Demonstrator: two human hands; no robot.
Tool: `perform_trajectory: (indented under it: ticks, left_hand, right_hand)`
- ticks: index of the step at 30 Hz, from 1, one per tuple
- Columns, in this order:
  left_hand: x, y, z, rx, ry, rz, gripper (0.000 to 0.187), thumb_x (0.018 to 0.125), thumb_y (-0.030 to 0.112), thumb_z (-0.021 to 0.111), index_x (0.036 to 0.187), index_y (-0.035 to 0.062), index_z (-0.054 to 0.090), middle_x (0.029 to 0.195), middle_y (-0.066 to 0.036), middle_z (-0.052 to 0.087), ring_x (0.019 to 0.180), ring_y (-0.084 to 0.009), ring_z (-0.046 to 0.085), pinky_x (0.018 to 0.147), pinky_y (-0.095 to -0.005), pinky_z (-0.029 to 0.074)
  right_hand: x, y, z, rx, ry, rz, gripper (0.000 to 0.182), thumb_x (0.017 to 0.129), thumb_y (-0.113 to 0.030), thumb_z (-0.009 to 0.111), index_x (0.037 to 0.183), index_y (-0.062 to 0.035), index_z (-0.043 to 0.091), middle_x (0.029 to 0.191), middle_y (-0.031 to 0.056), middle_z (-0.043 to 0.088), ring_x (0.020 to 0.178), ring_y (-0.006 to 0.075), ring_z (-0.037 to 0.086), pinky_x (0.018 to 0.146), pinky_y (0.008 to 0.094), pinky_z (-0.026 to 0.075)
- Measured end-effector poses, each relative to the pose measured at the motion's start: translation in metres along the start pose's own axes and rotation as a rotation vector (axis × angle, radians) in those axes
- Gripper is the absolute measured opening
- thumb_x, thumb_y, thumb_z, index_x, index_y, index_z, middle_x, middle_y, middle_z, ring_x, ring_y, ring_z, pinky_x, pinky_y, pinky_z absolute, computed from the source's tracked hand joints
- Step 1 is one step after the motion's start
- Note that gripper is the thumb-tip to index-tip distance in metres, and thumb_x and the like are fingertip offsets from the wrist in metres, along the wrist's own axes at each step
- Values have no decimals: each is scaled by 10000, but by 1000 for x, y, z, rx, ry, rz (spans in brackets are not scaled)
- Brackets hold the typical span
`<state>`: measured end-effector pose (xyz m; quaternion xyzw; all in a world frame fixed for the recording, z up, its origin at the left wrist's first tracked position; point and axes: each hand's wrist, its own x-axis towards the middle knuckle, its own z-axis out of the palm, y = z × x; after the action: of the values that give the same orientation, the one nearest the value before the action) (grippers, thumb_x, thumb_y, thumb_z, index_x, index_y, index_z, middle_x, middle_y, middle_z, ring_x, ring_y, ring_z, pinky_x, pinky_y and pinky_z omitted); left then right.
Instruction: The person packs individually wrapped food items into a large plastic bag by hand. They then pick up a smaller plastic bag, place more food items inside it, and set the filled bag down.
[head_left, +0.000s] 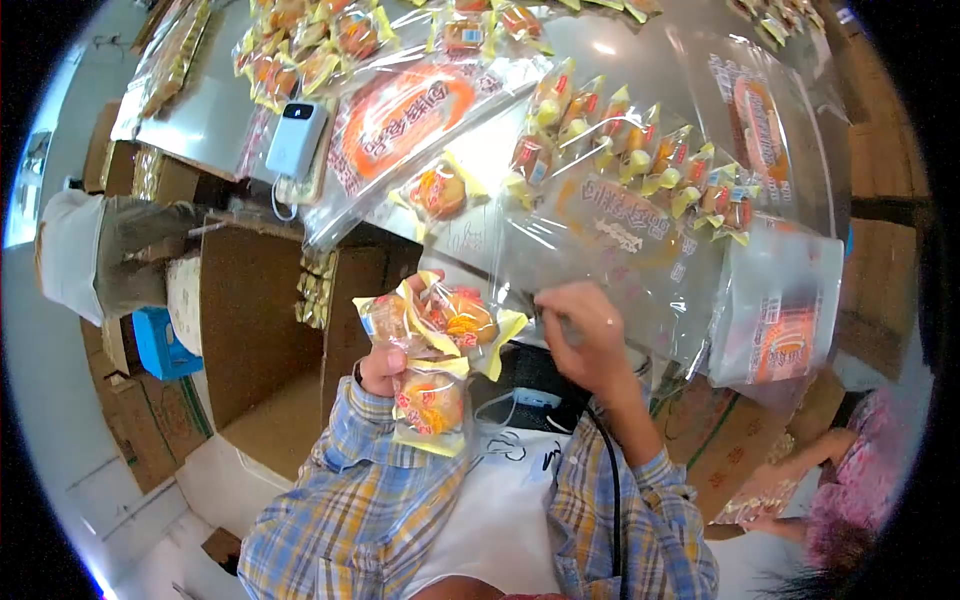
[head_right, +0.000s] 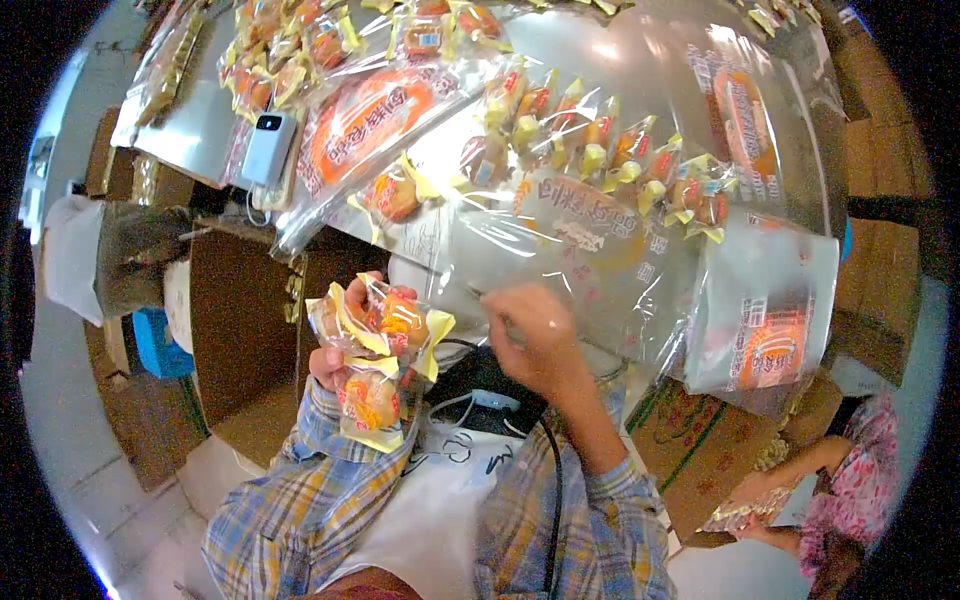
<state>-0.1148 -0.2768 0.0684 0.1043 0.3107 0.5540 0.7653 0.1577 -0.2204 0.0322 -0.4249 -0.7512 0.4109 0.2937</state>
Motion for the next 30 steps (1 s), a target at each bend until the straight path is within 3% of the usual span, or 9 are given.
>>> perform_trajectory:
  ticks: [4, 6, 9, 17, 21, 22, 25, 26, 30]
  left_hand:
    - [-6, -4, 17, 127, -55, -4, 1128, 698, 322, 892, 1569, 12, 245, 1517, -262, 451, 1374, -384, 530, 1153, -495, 459]
    - [-12, -14, 15, 182, -74, -35, 1120, 705, 326, 888, 1569, 14, 248, 1520, -251, 452, 1384, -372, 520, 1162, -482, 447]
    - [-14, -24, 12, 174, -155, -101, 1111, 713, 340, 888, 1567, 13, 257, 1531, -248, 443, 1404, -365, 499, 1178, -473, 425]
    - [-14, -46, 6, 67, -437, -205, 1204, 652, 320, 986, 1573, 26, 268, 1597, -285, 348, 1454, -392, 428, 1200, -489, 372]
    - [-14, -41, -18, 310, -462, -317, 1186, 582, 170, 999, 1527, -21, 308, 1512, -290, 437, 1401, -406, 489, 1171, -526, 407]
    - [-11, -40, -11, 313, -515, -203, 1112, 605, 154, 978, 1513, 6, 355, 1468, -305, 478, 1332, -399, 549, 1123, -507, 451]
    - [-13, -36, -21, 220, -495, -404, 1041, 666, 232, 975, 1504, 18, 395, 1480, -244, 506, 1388, -279, 491, 1140, -428, 413]
    - [-8, -35, -22, 243, -548, -371, 981, 691, 235, 946, 1491, 7, 427, 1474, -254, 507, 1362, -284, 516, 1127, -413, 425]
    - [0, -31, -23, 212, -516, -163, 922, 692, 242, 927, 1475, 40, 486, 1504, -269, 454, 1291, -273, 576, 1077, -392, 473]
  right_hand:
    - [-26, -47, 6, 833, -59, 214, 666, 867, -174, 827, 1444, -24, 531, 1363, 137, 625, 1237, 246, 618, 1035, 413, 513]
    - [-24, -70, 10, 1047, -51, 340, 692, 855, -172, 868, 1442, -31, 530, 1376, 113, 606, 1258, 199, 590, 1064, 392, 500]
    - [-31, -62, 17, 730, -14, 272, 643, 850, -113, 865, 1405, -30, 550, 1361, 116, 619, 1254, 181, 591, 1080, 365, 490]
    - [-62, -62, 2, 704, -26, 243, 606, 780, -19, 868, 1294, -17, 547, 1261, 107, 633, 1238, 186, 618, 1078, 343, 473]
    - [-80, -58, -6, 547, 173, 46, 601, 719, -60, 898, 1237, -37, 594, 1139, 128, 636, 1040, 212, 646, 945, 330, 523]
    - [-81, -64, -10, 632, 294, 75, 547, 716, -94, 878, 1188, -39, 608, 1095, 124, 597, 970, 218, 607, 901, 349, 509]
    - [-92, -50, -36, 760, 220, 145, 530, 741, -143, 840, 1204, -37, 606, 1136, 158, 601, 1012, 260, 612, 933, 386, 499]
    - [-90, -43, -56, 438, 5, 107, 581, 775, -187, 802, 1290, -14, 593, 1183, 168, 599, 1071, 311, 616, 976, 416, 486]
    - [-72, -54, -73, 141, -257, 443, 693, 838, -127, 737, 1479, -1, 506, 1314, 149, 590, 1223, 330, 593, 1072, 430, 449]
